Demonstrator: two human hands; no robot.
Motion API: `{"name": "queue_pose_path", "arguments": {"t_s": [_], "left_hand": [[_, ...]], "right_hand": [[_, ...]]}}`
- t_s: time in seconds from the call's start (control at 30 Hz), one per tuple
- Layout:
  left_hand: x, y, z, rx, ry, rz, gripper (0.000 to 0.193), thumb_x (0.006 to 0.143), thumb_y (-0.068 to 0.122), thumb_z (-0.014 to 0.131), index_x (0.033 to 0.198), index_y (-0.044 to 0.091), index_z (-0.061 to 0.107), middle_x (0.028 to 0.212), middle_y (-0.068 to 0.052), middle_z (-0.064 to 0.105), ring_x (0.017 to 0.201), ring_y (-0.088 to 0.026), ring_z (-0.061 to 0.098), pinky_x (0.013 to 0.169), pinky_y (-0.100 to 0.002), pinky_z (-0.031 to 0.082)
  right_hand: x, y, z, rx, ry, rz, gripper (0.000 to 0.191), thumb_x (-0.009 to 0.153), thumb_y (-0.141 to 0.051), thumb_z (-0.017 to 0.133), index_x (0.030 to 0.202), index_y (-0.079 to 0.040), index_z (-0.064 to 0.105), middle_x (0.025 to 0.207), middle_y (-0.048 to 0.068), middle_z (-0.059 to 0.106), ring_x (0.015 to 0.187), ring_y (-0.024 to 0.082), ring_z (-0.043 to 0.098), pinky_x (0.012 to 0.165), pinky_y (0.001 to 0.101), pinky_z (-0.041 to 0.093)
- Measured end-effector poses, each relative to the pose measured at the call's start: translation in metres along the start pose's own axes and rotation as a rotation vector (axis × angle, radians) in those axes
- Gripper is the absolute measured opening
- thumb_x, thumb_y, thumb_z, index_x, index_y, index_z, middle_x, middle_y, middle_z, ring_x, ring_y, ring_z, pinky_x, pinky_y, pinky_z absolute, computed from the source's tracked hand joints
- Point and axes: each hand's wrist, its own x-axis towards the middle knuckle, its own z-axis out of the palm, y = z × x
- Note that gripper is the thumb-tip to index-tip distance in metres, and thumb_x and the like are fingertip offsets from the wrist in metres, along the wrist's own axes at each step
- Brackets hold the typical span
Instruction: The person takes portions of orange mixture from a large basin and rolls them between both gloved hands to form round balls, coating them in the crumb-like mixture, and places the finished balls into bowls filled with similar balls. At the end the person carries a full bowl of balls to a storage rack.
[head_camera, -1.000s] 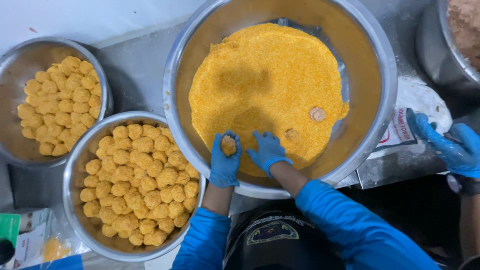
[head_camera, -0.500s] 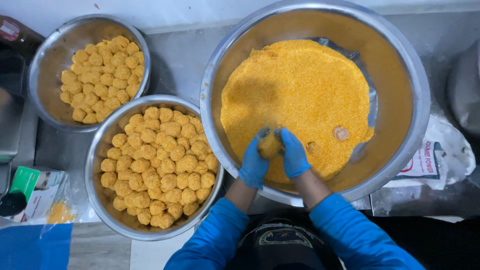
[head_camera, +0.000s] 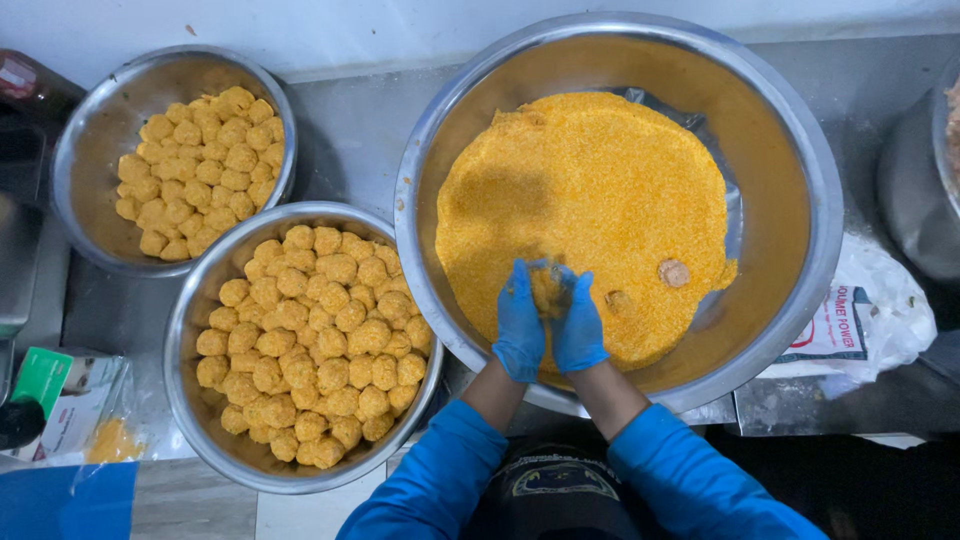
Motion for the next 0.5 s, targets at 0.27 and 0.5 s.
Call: {"name": "queue_pose_path", "arguments": {"t_s": [0.27, 0.5], "left_hand": [[0.001, -0.005, 0.003, -0.117, 0.161, -0.092, 0.064, 0.105, 0.058, 0.030, 0.139, 0.012, 0.059, 0.142, -0.007, 0.061, 0.122, -0.013, 0.063, 0.109, -0.031, 0.047], [0.004, -0.007, 0.001, -0.172, -0.001, -0.083, 0.059, 0.116, 0.052, 0.036, 0.131, 0.000, 0.060, 0.123, -0.017, 0.063, 0.112, -0.028, 0.062, 0.102, -0.042, 0.051]], "right_hand": [[0.021, 0.001, 0.007, -0.316, -0.153, -0.092, 0.047, 0.110, -0.044, 0.060, 0.107, 0.002, 0.070, 0.107, 0.016, 0.069, 0.097, 0.025, 0.066, 0.092, 0.0451, 0.052], [-0.001, -0.008, 0.017, -0.025, 0.114, -0.127, 0.047, 0.105, -0.052, 0.044, 0.115, -0.011, 0.063, 0.113, 0.011, 0.070, 0.108, 0.027, 0.064, 0.099, 0.0420, 0.050]]}}
